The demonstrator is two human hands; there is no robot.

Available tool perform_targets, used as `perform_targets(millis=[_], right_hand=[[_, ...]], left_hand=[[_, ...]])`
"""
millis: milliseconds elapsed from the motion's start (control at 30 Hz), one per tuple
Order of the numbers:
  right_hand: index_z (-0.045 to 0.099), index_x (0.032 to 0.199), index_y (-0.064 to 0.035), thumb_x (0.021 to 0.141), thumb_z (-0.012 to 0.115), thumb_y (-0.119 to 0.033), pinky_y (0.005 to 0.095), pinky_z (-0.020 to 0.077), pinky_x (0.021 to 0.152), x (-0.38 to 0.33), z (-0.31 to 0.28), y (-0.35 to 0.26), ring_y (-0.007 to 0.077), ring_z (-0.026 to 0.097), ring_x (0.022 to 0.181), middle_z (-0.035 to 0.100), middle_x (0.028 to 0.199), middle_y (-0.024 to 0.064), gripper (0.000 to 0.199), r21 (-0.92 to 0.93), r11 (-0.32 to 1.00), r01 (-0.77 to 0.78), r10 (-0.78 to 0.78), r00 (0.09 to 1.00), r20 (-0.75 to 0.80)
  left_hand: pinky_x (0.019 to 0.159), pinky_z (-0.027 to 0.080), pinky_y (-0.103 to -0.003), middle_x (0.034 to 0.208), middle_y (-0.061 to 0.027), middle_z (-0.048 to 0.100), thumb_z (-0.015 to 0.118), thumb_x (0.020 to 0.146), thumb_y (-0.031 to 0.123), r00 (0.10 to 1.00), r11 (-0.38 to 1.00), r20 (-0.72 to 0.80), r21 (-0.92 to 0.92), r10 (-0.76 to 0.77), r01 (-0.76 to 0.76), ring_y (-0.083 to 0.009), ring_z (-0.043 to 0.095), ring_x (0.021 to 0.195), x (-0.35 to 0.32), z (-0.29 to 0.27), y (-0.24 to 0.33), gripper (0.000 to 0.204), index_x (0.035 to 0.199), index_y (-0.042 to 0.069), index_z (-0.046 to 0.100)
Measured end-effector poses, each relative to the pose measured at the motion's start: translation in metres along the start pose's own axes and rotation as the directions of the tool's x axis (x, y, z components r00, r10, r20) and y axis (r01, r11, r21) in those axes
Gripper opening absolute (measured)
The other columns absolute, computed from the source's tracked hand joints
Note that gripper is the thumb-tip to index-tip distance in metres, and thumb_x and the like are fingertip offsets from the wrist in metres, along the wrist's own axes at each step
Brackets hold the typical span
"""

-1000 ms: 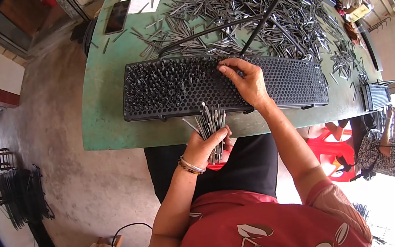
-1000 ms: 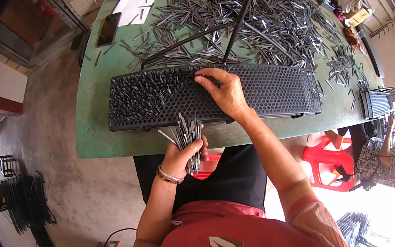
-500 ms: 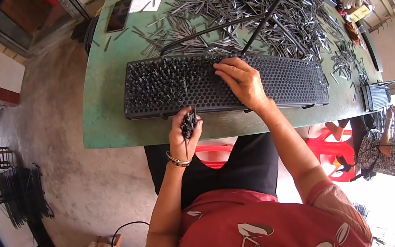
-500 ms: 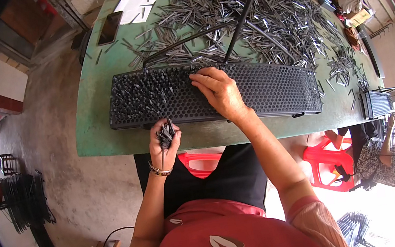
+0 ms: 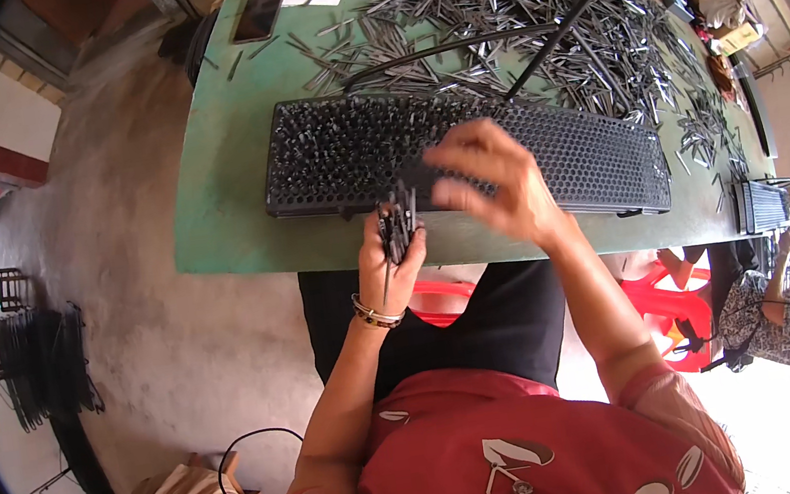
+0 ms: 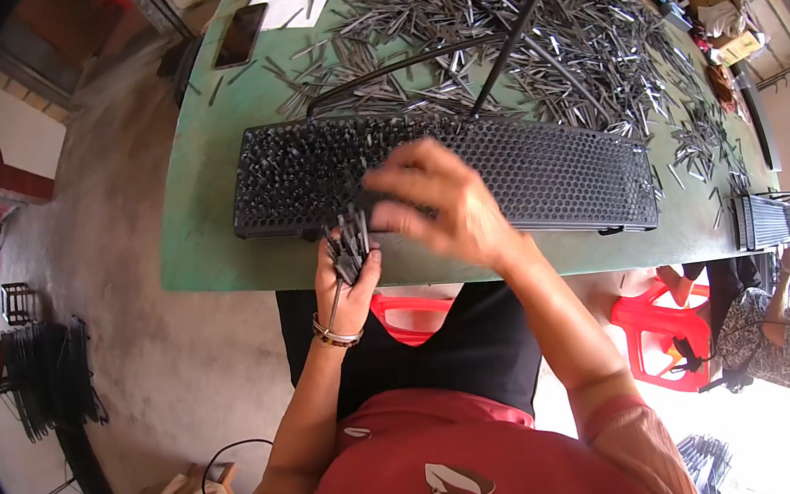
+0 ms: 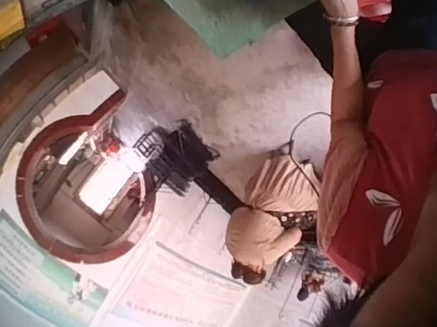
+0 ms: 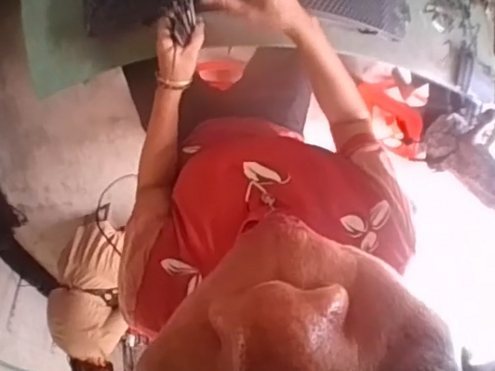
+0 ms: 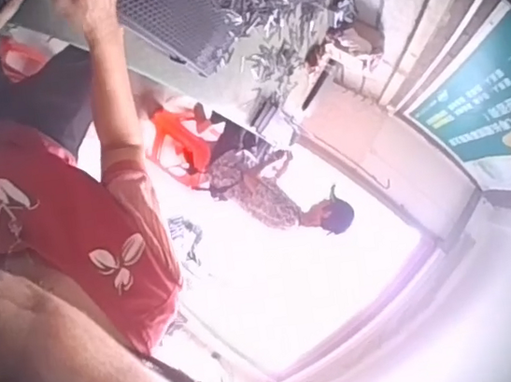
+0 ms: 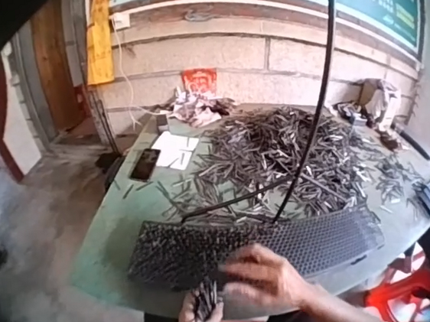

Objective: Picking up individual metal pins from a large pile and inserting them into a grid-like tray.

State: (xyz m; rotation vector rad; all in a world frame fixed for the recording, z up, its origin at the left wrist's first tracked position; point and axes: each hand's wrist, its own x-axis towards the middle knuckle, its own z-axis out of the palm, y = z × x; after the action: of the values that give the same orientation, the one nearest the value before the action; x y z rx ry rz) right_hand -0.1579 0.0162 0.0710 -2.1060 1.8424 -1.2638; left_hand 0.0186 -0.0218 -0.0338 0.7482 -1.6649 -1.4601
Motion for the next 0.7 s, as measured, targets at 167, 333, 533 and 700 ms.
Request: perform_targets(millis=[167, 333, 533, 700], right_hand=[[0.067, 0.099, -0.0110, 0.069, 0.070, -0.021, 0.0328, 0.0435, 0.077, -0.016, 0.009, -0.057, 0.0204, 0.056, 0.089, 0.058, 0.097, 0.0028, 0.032, 0.131, 0.926, 0.354, -0.378, 0.882, 0.280], [0.067, 0.094, -0.0045, 0.077, 0.069, -0.015, 0.0335, 0.0467, 0.074, -0.025, 0.019, -0.046, 0.0234, 0.061, 0.085, 0.064, 0.093, 0.0071, 0.020, 0.371, 0.916, 0.151, -0.243, 0.946, 0.215], [0.065, 0.101, 0.0030, 0.091, 0.059, -0.015, 0.0239, 0.0475, 0.066, 0.006, 0.007, -0.007, 0.0101, 0.058, 0.074, 0.066, 0.089, 0.0063, 0.022, 0.463, 0.817, -0.345, 0.399, 0.917, -0.020], [0.065, 0.102, 0.0033, 0.090, 0.060, -0.015, 0.0222, 0.0458, 0.063, 0.019, 0.024, 0.030, 0.0088, 0.054, 0.068, 0.064, 0.086, 0.0059, 0.022, 0.424, 0.817, -0.391, 0.461, 0.884, -0.075]], left_hand=[[0.079, 0.047, -0.028, 0.098, -0.0081, 0.057, 0.063, 0.083, 0.011, 0.990, 0.928, 0.140, -0.366, -0.012, 0.063, -0.0150, 0.056, 0.090, -0.017, 0.010, 0.001, 0.037, 0.114, 0.001, 0.046], [0.076, 0.048, -0.028, 0.093, -0.0030, 0.057, 0.068, 0.081, 0.015, 0.933, 0.964, 0.276, 0.066, 0.230, -0.257, -0.0159, 0.057, 0.085, -0.019, 0.011, -0.011, 0.033, 0.107, 0.002, 0.052], [0.058, 0.047, -0.026, 0.078, -0.0046, 0.059, 0.058, 0.088, 0.008, 0.701, 0.602, 0.577, -0.402, -0.418, 0.690, -0.0122, 0.056, 0.066, -0.025, 0.006, 0.028, 0.017, 0.103, 0.003, 0.053], [0.056, 0.048, -0.026, 0.083, -0.0084, 0.063, 0.059, 0.087, 0.008, 0.631, 0.428, 0.605, -0.465, -0.485, 0.775, -0.0126, 0.057, 0.064, -0.030, 0.013, 0.021, 0.014, 0.099, 0.000, 0.057]])
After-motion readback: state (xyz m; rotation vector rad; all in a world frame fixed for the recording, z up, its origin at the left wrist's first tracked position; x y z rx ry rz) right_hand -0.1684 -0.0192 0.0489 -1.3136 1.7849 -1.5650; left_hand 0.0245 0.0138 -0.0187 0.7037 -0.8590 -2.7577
